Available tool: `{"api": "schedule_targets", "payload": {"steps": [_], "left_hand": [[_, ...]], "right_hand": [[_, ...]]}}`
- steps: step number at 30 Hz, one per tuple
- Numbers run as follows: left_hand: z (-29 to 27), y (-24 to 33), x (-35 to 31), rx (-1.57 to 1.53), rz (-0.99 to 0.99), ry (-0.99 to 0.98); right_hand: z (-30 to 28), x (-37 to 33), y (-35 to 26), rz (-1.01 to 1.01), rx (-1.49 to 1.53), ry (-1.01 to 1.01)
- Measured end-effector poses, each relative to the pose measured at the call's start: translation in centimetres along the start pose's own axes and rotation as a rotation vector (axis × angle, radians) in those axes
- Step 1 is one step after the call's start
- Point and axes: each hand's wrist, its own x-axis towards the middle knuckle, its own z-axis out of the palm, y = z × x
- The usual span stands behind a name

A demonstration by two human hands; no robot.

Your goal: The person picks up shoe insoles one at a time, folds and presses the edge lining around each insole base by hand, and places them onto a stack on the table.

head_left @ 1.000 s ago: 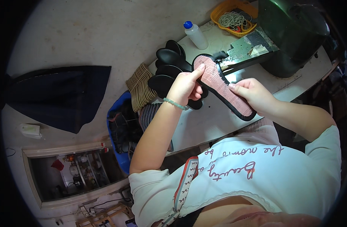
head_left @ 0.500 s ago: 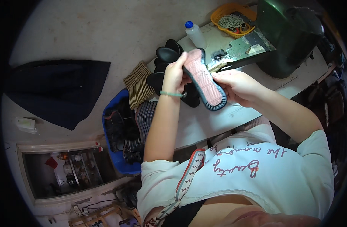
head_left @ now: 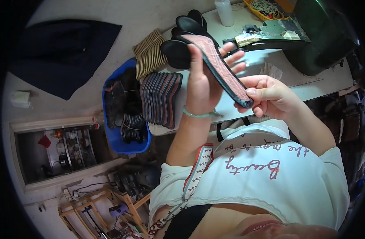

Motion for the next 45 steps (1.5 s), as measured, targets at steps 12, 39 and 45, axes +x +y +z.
{"api": "schedule_targets", "payload": {"steps": [12,39,45], "left_hand": [[1.0,-2.7,-3.0,0.218,0.319,-0.035],[3.3,-2.0,-6.0,0.341,0.112,0.073],[1.2,-3.6,-6.1,0.252,0.105,0.042]], "right_hand": [[0.9,-0.7,0.0,-0.565,-0.556,0.312],[2.6,-1.5,-1.3,-0.522,-0.563,0.344],[4.0,-0.7,-0.3,-0.692,-0.645,0.208]]}}
